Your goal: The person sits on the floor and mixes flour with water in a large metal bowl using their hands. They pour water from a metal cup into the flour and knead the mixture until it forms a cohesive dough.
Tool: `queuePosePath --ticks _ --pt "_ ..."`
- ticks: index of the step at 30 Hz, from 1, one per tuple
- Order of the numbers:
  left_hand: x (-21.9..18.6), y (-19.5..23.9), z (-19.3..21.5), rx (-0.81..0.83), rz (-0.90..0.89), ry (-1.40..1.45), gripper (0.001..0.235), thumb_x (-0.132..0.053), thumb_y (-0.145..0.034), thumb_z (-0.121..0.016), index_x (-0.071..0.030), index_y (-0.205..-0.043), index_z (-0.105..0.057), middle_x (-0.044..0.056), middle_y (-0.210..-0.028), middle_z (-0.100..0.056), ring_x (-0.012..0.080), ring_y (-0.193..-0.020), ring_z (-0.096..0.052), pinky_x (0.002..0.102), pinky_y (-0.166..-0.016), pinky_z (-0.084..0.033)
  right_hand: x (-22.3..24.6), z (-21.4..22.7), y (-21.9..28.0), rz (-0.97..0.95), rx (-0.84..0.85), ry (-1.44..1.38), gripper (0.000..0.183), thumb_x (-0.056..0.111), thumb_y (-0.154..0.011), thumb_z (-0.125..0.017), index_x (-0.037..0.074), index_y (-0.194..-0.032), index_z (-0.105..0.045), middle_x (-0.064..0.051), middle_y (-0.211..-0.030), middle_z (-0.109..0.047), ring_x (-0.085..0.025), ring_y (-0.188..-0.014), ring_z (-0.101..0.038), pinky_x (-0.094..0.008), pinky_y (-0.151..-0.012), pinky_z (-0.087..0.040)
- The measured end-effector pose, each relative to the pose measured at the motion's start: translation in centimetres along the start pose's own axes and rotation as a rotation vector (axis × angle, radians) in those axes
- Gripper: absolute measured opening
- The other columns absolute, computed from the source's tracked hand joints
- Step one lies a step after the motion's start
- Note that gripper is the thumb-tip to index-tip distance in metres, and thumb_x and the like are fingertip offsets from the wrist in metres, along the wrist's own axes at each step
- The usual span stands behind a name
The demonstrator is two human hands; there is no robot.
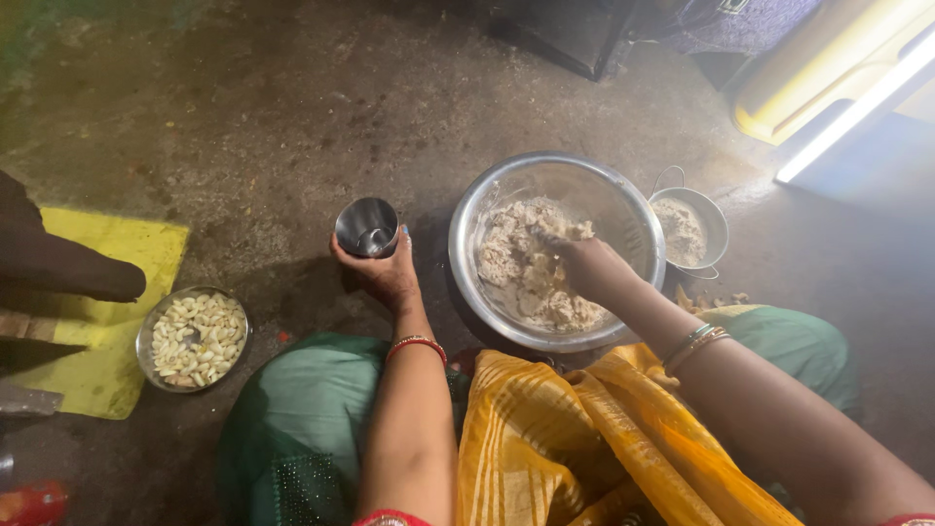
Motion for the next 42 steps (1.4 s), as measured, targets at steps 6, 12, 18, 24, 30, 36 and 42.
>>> queuePosePath --ticks 6,12,18,24,30,36,42 --pt "-6.9 2.0 0.2 0.154 -0.378 0.237 0.11 -0.024 -0.075 -0.096 -0.009 -0.158 -0.026 0.021 -0.155 -0.043 0.0405 -0.142 -0.05 0.05 -0.121 -0.041 -0.7 2.4 1.1 0.091 -0.158 -0.174 0.065 0.029 -0.094 -0.073 0.026 -0.154 -0.047 -0.014 -0.121 -0.074 -0.009 -0.072 -0.063 -0.033 -0.07 -0.051" --pt "-13.0 3.7 2.1 0.357 -0.544 0.199 0.109 -0.014 -0.07 -0.094 -0.007 -0.157 -0.029 0.021 -0.151 -0.045 0.0397 -0.142 -0.048 0.049 -0.12 -0.042 -0.4 5.7 3.3 -0.096 -0.005 -0.713 0.045 0.015 -0.094 -0.054 0.022 -0.137 -0.068 -0.011 -0.135 -0.067 -0.011 -0.051 -0.052 -0.027 -0.047 -0.054" --pt "-15.6 5.3 2.4 0.419 -0.822 0.13 0.109 -0.015 -0.067 -0.096 -0.01 -0.155 -0.032 0.02 -0.148 -0.049 0.0401 -0.138 -0.047 0.051 -0.117 -0.041 -3.5 2.9 0.8 -0.405 -0.027 -0.97 0.032 0.018 -0.101 -0.055 0.016 -0.129 -0.07 -0.016 -0.109 -0.073 -0.011 -0.063 -0.056 -0.025 -0.051 -0.048" --pt "-17.1 6.7 2.6 0.521 -0.984 0.037 0.109 -0.016 -0.063 -0.096 -0.016 -0.154 -0.036 0.015 -0.146 -0.05 0.0378 -0.137 -0.047 0.051 -0.117 -0.041 -4.4 -2.1 -3.2 -0.442 -0.167 -1.43 0.029 0.019 -0.106 -0.053 0.001 -0.116 -0.073 -0.014 -0.099 -0.072 -0.017 -0.073 -0.065 -0.028 -0.059 -0.057" --pt "-18.2 7.1 2.4 0.573 -1.029 -0.001 0.111 -0.018 -0.059 -0.097 -0.017 -0.152 -0.036 0.014 -0.145 -0.048 0.037 -0.136 -0.047 0.051 -0.116 -0.039 -1.5 -1.4 -2.1 -0.346 -0.207 -0.955 0.044 -0.004 -0.089 -0.051 0.005 -0.129 -0.065 -0.019 -0.099 -0.075 -0.022 -0.059 -0.062 -0.033 -0.047 -0.052" --pt "-17.9 7.0 2.8 0.592 -0.961 0.032 0.113 -0.015 -0.059 -0.096 -0.015 -0.154 -0.034 0.015 -0.145 -0.048 0.0377 -0.137 -0.047 0.05 -0.116 -0.042 -2.1 -1.3 0.2 -0.441 -0.186 -0.821 0.035 0.003 -0.09 -0.062 -0.002 -0.124 -0.071 -0.024 -0.096 -0.075 -0.022 -0.057 -0.066 -0.035 -0.045 -0.053" --pt "-16.7 7.5 2.9 0.563 -0.933 0.003 0.116 -0.017 -0.059 -0.098 -0.013 -0.154 -0.032 0.017 -0.143 -0.049 0.0392 -0.136 -0.047 0.052 -0.116 -0.041 -5.2 -3.4 -1.2 -0.392 -0.426 -0.878 0.046 0.025 -0.093 -0.066 -0.006 -0.128 -0.064 -0.02 -0.092 -0.073 -0.022 -0.069 -0.071 -0.037 -0.058 -0.059"
Point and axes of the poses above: each hand's wrist, its own y-axis away from the middle knuckle, its own z-axis out of the back of the hand, x = y × z, the point moved 4 cm from there along -y, towards the middle knuckle
